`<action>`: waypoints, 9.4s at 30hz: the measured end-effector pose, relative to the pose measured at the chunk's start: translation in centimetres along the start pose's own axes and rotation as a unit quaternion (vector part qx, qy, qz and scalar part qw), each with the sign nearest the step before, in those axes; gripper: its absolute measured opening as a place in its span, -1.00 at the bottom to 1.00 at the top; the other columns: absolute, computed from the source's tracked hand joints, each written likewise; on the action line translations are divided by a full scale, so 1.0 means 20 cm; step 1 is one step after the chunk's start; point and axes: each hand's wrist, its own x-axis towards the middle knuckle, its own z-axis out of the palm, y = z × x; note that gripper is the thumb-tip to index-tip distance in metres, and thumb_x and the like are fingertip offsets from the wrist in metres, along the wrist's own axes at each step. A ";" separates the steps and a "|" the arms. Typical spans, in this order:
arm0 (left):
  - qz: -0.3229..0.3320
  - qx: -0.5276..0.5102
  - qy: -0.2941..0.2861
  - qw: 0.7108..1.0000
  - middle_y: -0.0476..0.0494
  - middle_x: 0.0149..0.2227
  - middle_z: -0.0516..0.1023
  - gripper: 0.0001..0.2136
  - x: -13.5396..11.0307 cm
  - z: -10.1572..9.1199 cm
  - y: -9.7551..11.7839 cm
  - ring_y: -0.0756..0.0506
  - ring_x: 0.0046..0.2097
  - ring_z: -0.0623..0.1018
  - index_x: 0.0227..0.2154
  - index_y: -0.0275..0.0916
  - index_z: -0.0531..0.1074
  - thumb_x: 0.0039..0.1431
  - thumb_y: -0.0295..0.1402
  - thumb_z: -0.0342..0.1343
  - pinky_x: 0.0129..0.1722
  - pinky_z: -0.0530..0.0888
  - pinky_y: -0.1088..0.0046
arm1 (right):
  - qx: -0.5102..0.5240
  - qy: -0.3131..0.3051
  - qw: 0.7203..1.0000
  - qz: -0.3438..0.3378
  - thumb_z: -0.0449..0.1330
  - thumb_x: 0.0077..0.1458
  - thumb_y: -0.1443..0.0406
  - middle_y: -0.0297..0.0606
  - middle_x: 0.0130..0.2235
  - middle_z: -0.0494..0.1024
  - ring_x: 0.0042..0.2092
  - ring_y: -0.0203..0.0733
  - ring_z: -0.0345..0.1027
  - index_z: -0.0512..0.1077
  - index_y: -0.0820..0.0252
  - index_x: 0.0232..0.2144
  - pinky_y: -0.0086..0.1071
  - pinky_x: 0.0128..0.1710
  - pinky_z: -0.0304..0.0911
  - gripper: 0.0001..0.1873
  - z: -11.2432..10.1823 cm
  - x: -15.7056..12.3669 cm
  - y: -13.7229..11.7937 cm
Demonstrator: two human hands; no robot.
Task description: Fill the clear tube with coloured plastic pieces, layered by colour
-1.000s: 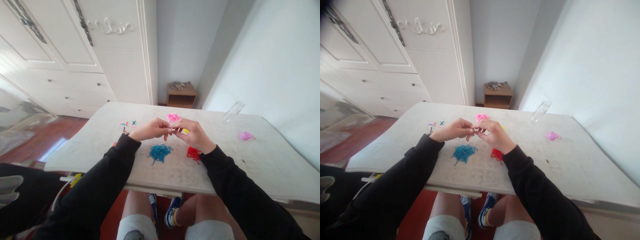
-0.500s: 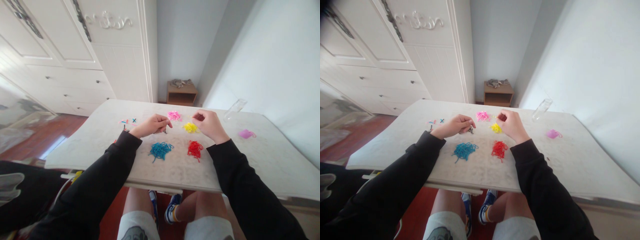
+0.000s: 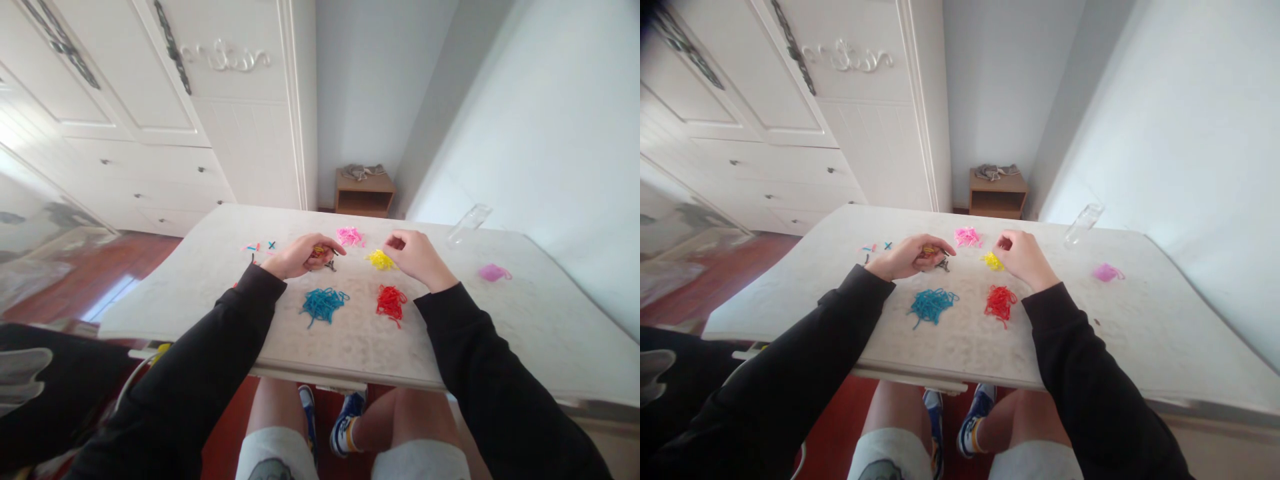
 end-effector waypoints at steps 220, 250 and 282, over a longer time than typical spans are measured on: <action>0.106 0.539 0.218 0.807 -0.19 -0.39 0.69 -0.85 0.47 0.00 0.10 -0.14 -0.29 0.61 -0.40 -0.30 0.71 0.01 -0.33 0.33 -0.19 0.48 0.33 | 0.125 0.158 0.979 0.017 0.15 0.00 0.29 -0.31 -0.56 0.46 -0.43 -0.20 0.35 0.38 0.15 -0.62 -0.32 -0.35 0.12 -0.81 0.00 0.02 0.01; 0.030 0.449 -0.098 0.888 0.00 -0.51 0.45 -0.75 0.17 0.51 0.09 0.02 -0.49 0.36 -0.18 -0.25 0.67 0.14 -0.24 0.28 -0.42 0.25 0.42 | 0.109 0.153 0.982 0.036 0.15 0.03 0.28 -0.29 -0.52 0.50 -0.39 -0.18 0.33 0.43 0.14 -0.58 -0.32 -0.30 0.17 -0.82 0.00 0.01 0.01; -0.006 0.459 -0.084 0.884 -0.22 0.02 0.59 -0.43 -0.26 0.27 0.08 -0.11 -0.03 0.57 0.11 -0.18 0.47 -0.04 -0.60 0.12 -0.17 0.48 0.44 | 0.103 0.136 0.985 -0.002 0.17 0.01 0.30 -0.30 -0.54 0.49 -0.41 -0.17 0.35 0.42 0.14 -0.61 -0.31 -0.31 0.13 -0.81 0.02 0.01 0.02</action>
